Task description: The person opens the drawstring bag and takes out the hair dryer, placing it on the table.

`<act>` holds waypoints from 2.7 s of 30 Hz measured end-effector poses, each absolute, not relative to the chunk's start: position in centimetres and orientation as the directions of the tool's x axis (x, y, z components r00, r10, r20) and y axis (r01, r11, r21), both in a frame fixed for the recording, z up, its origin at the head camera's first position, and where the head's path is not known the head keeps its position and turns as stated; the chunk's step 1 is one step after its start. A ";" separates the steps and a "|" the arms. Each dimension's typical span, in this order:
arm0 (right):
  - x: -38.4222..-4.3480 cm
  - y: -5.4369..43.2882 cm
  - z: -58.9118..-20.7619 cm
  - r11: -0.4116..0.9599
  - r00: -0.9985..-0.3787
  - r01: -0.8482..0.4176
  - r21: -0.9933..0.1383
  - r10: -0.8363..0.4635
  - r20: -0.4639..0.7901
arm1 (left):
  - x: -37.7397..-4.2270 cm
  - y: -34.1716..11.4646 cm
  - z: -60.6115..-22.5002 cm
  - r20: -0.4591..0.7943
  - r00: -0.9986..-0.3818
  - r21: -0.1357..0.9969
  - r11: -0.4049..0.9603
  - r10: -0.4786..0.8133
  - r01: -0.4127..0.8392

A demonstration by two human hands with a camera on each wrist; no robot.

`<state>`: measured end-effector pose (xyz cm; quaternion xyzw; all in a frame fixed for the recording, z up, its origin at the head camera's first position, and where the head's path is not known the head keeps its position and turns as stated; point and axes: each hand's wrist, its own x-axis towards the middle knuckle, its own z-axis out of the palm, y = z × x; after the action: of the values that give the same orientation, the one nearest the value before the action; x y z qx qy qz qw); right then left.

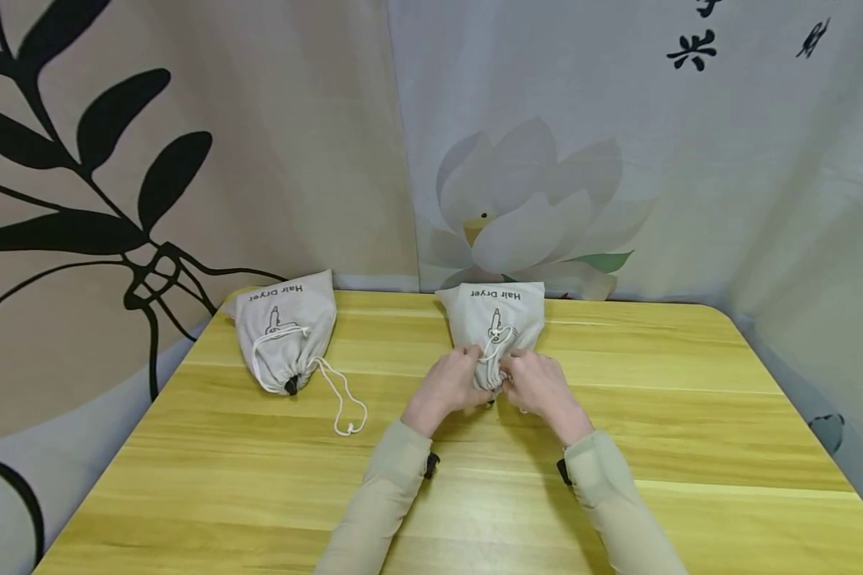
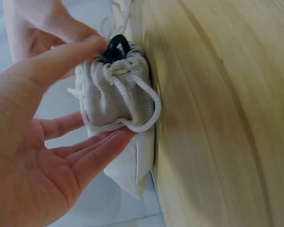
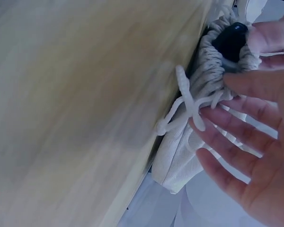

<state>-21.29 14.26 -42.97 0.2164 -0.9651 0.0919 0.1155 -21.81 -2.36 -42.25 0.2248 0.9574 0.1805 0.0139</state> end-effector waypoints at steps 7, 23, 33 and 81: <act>-21.2 14.4 -42.7 0.890 -0.862 -0.448 -0.088 -0.404 0.305 | -21.9 -2.3 -42.6 0.160 -0.885 0.329 0.822 0.438 0.466; -21.3 14.9 -42.1 0.900 -0.831 -0.432 -0.066 -0.369 0.416 | -21.8 -2.4 -42.2 0.306 -0.835 0.286 0.792 0.458 0.539; -21.2 15.1 -42.0 0.904 -0.838 -0.418 -0.087 -0.346 0.422 | -21.7 -2.4 -41.9 0.316 -0.854 0.280 0.819 0.414 0.500; -21.5 15.1 -41.1 0.892 -0.826 -0.431 -0.140 -0.327 0.458 | -21.7 -2.7 -42.0 0.468 -0.732 0.062 0.808 0.495 0.586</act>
<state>-21.50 15.14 -41.11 0.1998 -0.9481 0.1195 0.2166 -21.74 -2.67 -41.98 0.2920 0.9249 0.1033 -0.2206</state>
